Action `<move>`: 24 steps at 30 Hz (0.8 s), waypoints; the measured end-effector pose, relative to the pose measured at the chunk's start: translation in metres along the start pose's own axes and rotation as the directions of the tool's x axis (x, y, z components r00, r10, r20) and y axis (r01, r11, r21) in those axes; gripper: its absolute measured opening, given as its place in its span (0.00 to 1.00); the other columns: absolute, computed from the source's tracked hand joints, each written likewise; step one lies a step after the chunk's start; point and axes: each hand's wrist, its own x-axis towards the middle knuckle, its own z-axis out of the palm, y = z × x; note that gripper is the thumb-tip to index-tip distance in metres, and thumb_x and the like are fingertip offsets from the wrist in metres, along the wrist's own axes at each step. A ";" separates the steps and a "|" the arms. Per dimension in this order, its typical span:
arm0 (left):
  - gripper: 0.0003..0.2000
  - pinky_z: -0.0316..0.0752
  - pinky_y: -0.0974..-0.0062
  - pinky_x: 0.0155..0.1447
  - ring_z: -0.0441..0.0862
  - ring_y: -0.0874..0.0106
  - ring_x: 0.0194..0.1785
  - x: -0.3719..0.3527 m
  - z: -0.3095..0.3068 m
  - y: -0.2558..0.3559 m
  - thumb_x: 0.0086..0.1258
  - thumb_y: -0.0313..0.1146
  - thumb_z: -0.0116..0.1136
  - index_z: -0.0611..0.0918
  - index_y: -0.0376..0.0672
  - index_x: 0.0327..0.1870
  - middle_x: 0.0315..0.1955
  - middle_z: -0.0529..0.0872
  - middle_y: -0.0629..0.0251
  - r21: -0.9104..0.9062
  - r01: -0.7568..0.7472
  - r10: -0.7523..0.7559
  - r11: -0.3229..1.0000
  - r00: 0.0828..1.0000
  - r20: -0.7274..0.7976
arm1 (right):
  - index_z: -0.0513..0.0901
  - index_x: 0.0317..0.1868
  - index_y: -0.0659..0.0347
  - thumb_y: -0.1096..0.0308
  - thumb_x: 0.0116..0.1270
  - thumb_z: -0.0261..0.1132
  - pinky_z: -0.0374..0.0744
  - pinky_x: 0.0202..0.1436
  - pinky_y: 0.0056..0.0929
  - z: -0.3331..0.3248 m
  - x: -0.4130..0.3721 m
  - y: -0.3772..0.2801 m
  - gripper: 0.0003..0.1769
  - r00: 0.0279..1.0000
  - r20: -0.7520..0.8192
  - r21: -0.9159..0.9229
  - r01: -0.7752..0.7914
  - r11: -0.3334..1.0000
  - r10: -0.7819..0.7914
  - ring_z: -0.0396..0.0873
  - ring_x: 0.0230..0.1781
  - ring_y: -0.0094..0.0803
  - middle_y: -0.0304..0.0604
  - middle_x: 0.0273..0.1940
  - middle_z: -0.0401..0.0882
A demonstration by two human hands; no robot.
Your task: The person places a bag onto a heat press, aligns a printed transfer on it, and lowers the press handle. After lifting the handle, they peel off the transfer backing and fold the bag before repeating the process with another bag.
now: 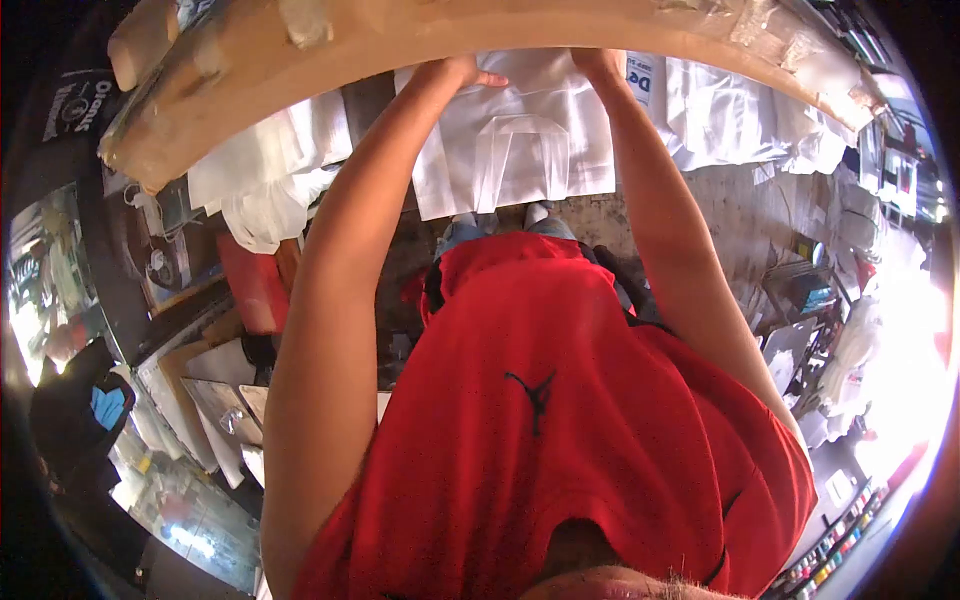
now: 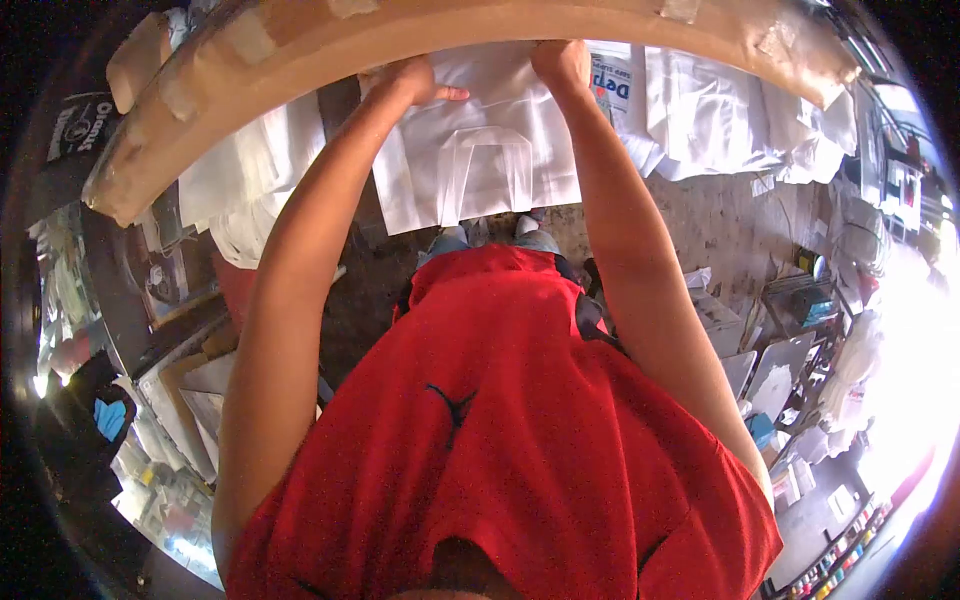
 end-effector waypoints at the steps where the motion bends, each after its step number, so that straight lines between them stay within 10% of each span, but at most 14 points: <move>1: 0.69 0.59 0.59 0.81 0.62 0.50 0.78 0.001 -0.002 -0.001 0.37 0.80 0.71 0.66 0.33 0.75 0.74 0.67 0.43 0.025 -0.035 0.036 0.999 0.999 -0.006 | 0.85 0.57 0.50 0.56 0.64 0.64 0.79 0.56 0.57 -0.008 0.006 0.003 0.21 0.980 0.187 0.076 0.062 0.995 -0.075 0.80 0.56 0.64 0.62 0.55 0.83; 6: 0.74 0.57 0.62 0.82 0.58 0.52 0.81 0.042 0.039 -0.026 0.29 0.81 0.72 0.62 0.38 0.79 0.77 0.62 0.44 0.162 -0.023 0.006 0.986 0.995 0.104 | 0.84 0.57 0.52 0.57 0.59 0.71 0.70 0.60 0.61 -0.008 -0.065 -0.017 0.24 0.860 -0.187 -0.351 0.394 0.850 -0.475 0.68 0.61 0.55 0.51 0.59 0.71; 9: 0.80 0.55 0.55 0.83 0.53 0.52 0.82 0.035 0.035 -0.021 0.23 0.81 0.74 0.54 0.41 0.82 0.81 0.54 0.46 -0.080 -0.061 0.051 0.995 0.992 -0.115 | 0.84 0.50 0.58 0.53 0.58 0.77 0.68 0.66 0.54 -0.029 -0.134 -0.032 0.25 0.859 0.136 -0.136 0.510 0.849 -0.494 0.67 0.65 0.53 0.51 0.63 0.72; 11: 0.85 0.53 0.36 0.80 0.45 0.44 0.83 0.008 -0.023 0.012 0.20 0.79 0.76 0.41 0.47 0.84 0.82 0.47 0.45 0.054 0.041 -0.052 0.998 0.974 0.219 | 0.80 0.54 0.64 0.49 0.58 0.76 0.67 0.66 0.56 -0.026 -0.177 -0.026 0.32 0.849 0.208 0.004 0.496 0.868 -0.486 0.67 0.66 0.53 0.52 0.63 0.71; 15: 0.86 0.51 0.19 0.72 0.38 0.33 0.82 0.004 -0.023 0.024 0.20 0.76 0.79 0.33 0.55 0.83 0.82 0.37 0.41 0.027 0.197 -0.194 0.980 0.919 0.342 | 0.81 0.50 0.63 0.56 0.56 0.74 0.74 0.62 0.50 -0.038 -0.226 -0.019 0.26 0.834 0.318 0.103 0.442 0.891 -0.450 0.73 0.60 0.51 0.53 0.55 0.76; 17: 0.87 0.53 0.14 0.67 0.34 0.26 0.80 0.006 0.002 0.027 0.20 0.73 0.81 0.28 0.60 0.82 0.81 0.29 0.38 -0.091 0.392 -0.396 0.915 0.918 -0.025 | 0.81 0.47 0.64 0.60 0.59 0.70 0.76 0.60 0.48 -0.038 -0.249 -0.012 0.20 0.520 0.656 0.221 0.560 0.798 -0.547 0.77 0.53 0.54 0.56 0.47 0.79; 18: 0.87 0.53 0.14 0.67 0.34 0.26 0.80 0.013 0.002 0.022 0.20 0.73 0.81 0.28 0.60 0.82 0.81 0.29 0.38 -0.090 0.388 -0.391 0.917 0.920 -0.026 | 0.83 0.48 0.63 0.58 0.59 0.70 0.77 0.60 0.49 -0.030 -0.254 -0.013 0.20 0.208 0.884 0.271 0.502 0.821 -0.419 0.79 0.52 0.56 0.59 0.47 0.81; 20: 0.87 0.54 0.14 0.67 0.33 0.25 0.79 0.018 -0.012 0.014 0.20 0.72 0.82 0.29 0.62 0.82 0.80 0.24 0.39 -0.063 0.311 -0.283 0.948 0.920 0.270 | 0.83 0.53 0.62 0.59 0.58 0.70 0.76 0.64 0.46 -0.028 -0.277 0.010 0.24 0.182 0.879 0.411 0.178 0.894 -0.440 0.79 0.58 0.53 0.58 0.55 0.81; 24: 0.87 0.55 0.16 0.67 0.33 0.25 0.79 0.017 -0.017 0.019 0.19 0.73 0.82 0.29 0.62 0.82 0.80 0.25 0.38 -0.024 0.393 -0.371 0.919 0.884 0.284 | 0.81 0.61 0.63 0.59 0.57 0.71 0.73 0.69 0.43 -0.049 -0.241 0.015 0.31 0.214 0.888 0.390 0.120 0.913 -0.408 0.77 0.65 0.50 0.56 0.62 0.79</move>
